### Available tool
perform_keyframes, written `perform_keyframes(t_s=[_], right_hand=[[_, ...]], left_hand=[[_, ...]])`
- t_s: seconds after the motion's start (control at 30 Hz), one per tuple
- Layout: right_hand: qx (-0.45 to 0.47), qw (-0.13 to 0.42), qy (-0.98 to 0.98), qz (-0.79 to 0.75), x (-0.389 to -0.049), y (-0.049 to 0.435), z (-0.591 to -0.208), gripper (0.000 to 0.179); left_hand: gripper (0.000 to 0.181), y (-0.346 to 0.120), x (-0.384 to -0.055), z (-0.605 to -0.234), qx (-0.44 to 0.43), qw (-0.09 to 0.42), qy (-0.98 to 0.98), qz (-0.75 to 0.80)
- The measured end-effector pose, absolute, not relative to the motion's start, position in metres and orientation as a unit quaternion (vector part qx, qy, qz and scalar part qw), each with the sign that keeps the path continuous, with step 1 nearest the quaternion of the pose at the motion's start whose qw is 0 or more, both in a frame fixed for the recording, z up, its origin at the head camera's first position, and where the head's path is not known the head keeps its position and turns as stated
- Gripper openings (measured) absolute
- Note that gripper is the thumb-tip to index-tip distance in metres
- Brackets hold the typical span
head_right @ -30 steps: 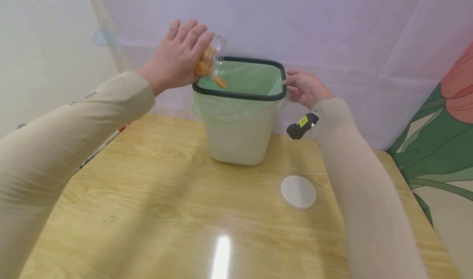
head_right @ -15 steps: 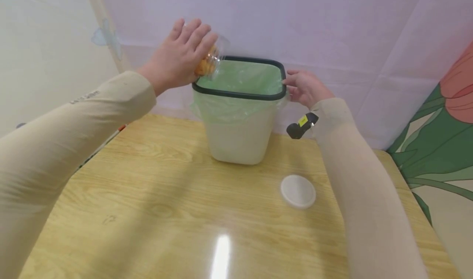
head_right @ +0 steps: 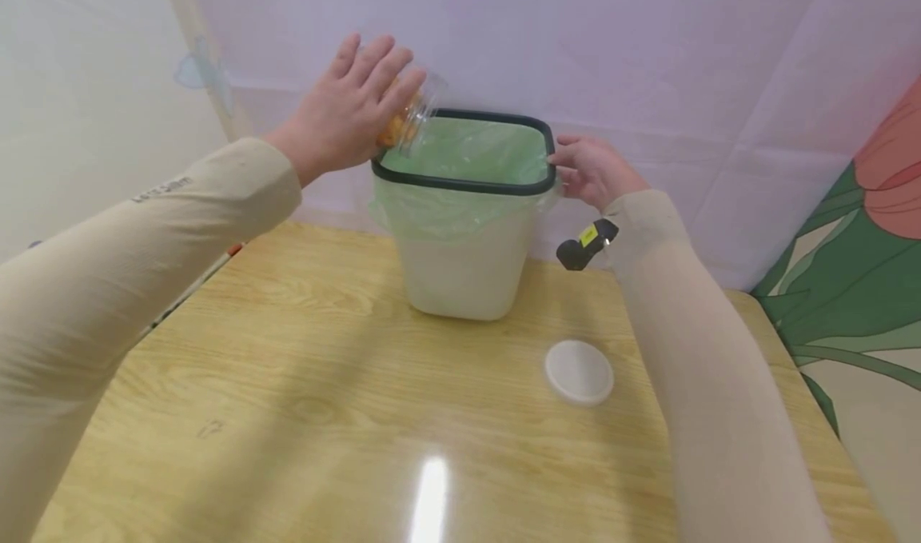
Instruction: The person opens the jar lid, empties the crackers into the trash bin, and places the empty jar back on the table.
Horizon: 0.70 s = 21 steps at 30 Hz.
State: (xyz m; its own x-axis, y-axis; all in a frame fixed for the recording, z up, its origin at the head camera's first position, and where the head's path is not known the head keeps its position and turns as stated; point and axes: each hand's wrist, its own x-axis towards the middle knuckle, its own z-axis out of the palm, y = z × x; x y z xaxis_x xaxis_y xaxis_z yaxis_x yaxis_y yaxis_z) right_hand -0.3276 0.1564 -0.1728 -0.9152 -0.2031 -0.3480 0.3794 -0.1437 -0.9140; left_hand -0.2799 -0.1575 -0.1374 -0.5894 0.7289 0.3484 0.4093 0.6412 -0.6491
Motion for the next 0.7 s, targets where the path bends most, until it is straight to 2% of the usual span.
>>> perform_keyframes(t_s=[0.3, 0.7], right_hand=[[0.058, 0.196, 0.618, -0.759, -0.3254, 0.1555, -0.1727, 0.072], [0.062, 0.195, 0.615, -0.761, -0.3259, 0.1524, -0.1742, 0.065]], left_hand=[[0.058, -0.1624, -0.2827, -0.1419, -0.374, 0.377, -0.810, 0.248], [0.055, -0.1670, -0.2815, -0.1420, -0.383, 0.393, -0.792, 0.268]])
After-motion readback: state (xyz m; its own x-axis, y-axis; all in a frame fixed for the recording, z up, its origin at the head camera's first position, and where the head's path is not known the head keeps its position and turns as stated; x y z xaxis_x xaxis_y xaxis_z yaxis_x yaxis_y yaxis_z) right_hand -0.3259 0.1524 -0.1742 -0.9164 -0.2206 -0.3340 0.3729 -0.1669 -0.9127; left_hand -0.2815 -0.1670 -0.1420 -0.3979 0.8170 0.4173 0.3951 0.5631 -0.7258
